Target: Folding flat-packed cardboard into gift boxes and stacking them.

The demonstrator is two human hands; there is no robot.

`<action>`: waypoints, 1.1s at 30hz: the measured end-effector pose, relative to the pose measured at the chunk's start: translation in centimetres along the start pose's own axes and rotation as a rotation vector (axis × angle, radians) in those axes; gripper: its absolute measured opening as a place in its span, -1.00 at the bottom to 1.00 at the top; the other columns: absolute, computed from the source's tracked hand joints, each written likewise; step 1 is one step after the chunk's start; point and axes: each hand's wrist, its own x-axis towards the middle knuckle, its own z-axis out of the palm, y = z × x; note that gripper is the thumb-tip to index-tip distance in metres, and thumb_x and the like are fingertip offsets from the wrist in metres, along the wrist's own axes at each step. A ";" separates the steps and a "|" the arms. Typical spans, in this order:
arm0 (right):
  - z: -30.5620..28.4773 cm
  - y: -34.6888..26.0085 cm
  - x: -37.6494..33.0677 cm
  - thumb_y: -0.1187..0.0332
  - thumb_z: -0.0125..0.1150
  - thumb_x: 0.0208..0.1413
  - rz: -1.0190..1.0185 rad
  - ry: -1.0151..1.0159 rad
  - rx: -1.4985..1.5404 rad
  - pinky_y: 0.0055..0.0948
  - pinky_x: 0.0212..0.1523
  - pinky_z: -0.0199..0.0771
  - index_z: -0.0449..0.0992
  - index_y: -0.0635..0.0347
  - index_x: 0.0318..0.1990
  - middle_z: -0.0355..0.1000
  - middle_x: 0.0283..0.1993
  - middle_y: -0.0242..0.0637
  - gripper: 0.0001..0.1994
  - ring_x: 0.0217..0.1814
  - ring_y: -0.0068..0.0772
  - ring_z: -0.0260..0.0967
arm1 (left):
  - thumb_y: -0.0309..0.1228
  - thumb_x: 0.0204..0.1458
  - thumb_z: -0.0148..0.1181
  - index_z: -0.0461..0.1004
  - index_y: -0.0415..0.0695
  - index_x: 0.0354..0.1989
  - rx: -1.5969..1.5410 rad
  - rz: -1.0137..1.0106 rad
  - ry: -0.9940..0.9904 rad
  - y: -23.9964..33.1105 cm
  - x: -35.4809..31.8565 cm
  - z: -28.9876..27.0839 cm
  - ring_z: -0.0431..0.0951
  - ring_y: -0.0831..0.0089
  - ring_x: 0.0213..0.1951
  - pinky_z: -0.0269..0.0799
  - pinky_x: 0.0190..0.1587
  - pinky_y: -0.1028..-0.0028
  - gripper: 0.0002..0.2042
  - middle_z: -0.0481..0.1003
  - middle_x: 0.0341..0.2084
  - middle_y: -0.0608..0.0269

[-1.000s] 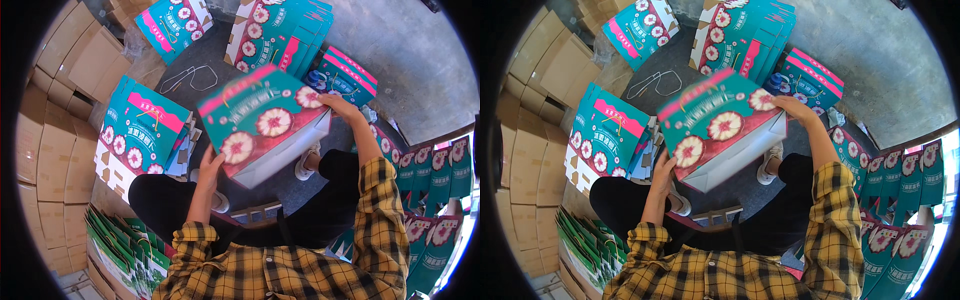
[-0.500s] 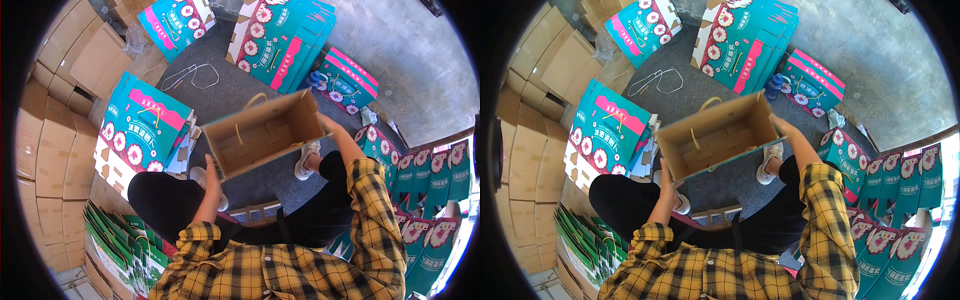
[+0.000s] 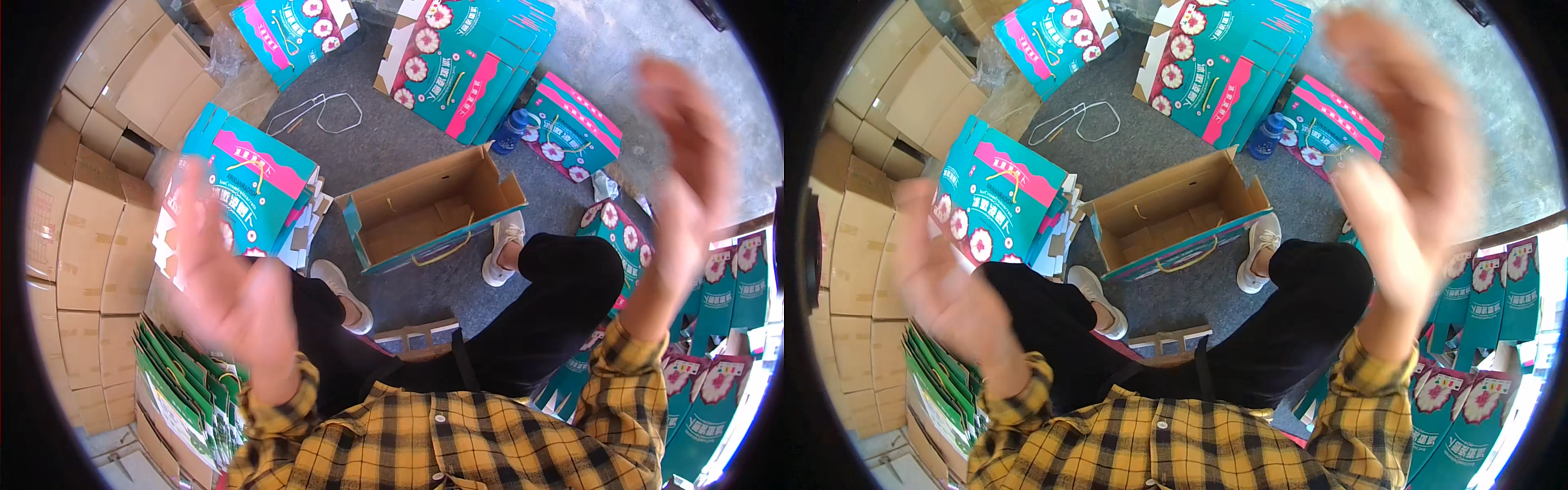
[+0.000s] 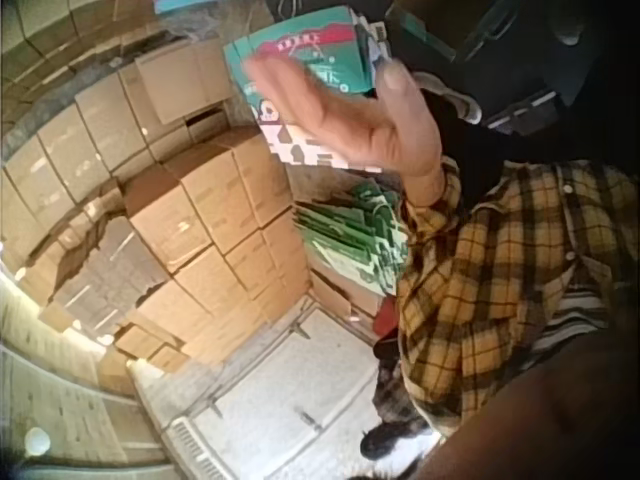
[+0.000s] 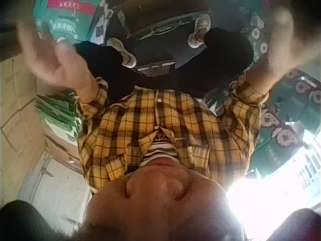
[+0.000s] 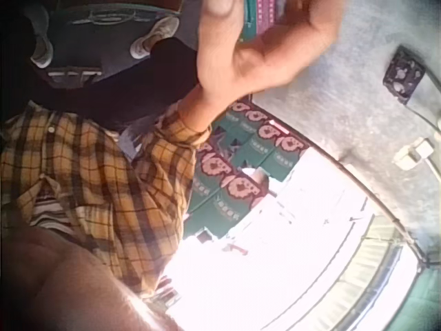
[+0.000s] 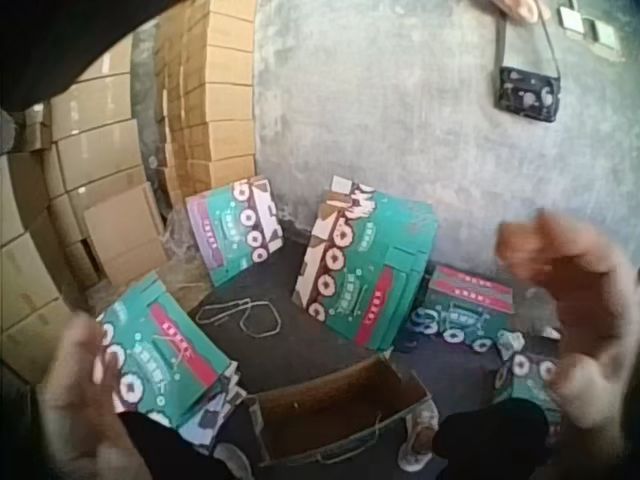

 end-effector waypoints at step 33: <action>-10.5 -8.2 -7.0 0.32 0.01 0.20 0.051 0.043 0.497 -0.29 -0.01 0.43 0.42 0.37 0.01 0.43 -0.01 -0.07 -0.67 -0.04 -0.16 0.41 | -0.20 -0.17 0.13 0.21 -0.42 0.11 0.332 0.423 -0.279 6.8 6.5 -1.9 0.19 -0.08 0.23 0.20 0.20 0.05 -0.32 0.17 0.17 -0.34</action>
